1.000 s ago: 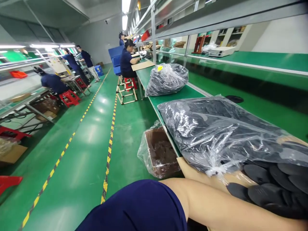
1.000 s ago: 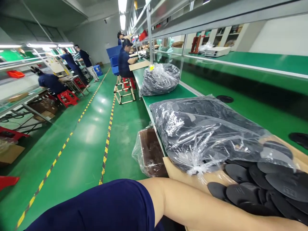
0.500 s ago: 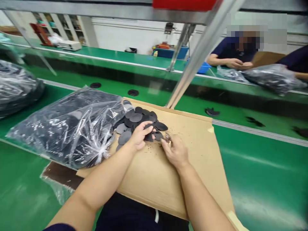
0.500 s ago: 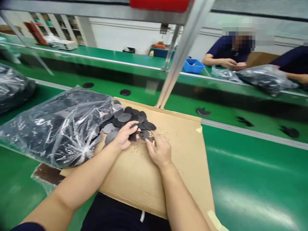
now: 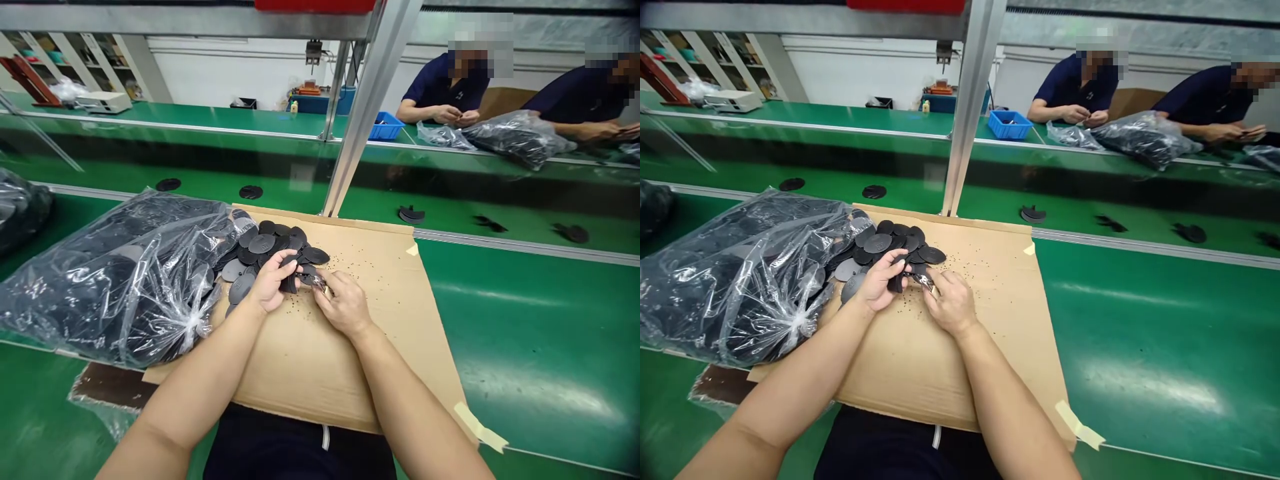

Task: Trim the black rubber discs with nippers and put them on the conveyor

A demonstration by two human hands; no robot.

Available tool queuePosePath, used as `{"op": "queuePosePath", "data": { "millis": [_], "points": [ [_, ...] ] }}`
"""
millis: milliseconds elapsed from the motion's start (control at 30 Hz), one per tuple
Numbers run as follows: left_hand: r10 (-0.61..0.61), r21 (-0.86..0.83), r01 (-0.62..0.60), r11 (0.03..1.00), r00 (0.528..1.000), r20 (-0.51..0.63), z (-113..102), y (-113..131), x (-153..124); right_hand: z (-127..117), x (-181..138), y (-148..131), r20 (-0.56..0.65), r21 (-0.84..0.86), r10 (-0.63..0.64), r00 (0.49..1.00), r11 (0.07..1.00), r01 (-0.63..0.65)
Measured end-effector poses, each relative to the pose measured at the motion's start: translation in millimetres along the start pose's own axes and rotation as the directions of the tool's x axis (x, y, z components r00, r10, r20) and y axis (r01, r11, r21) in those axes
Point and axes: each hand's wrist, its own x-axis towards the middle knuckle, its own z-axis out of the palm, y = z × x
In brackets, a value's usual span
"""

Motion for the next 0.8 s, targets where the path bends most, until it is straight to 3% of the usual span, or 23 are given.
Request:
{"op": "queuePosePath", "data": {
  "millis": [367, 533, 667, 800],
  "points": [
    [0.009, 0.037, -0.008, 0.999, 0.999, -0.036, 3.1, -0.2, -3.8, 1.0, -2.4, 3.9, 0.067, -0.094, 0.016, 0.998, 0.996, -0.010],
    [0.010, 0.025, -0.009, 1.000, 1.000, -0.028, 2.7, -1.2, -2.9, 4.8, -2.9, 0.6, 0.071, 0.033, 0.062, 0.996, 0.997, -0.065],
    [0.069, 0.022, -0.068, 0.997, 0.996, -0.052, 5.0, -0.2, -2.1, 5.0, -1.5, -3.0, 0.020, 0.179, 0.179, 0.984, 0.967, -0.180],
    [0.078, 0.047, -0.076, 0.996, 0.995, -0.061, 3.3, 1.9, -1.8, 1.2, 0.3, -1.8, -0.012, 0.197, 0.232, 0.973, 0.954, -0.225]
  ]
}}
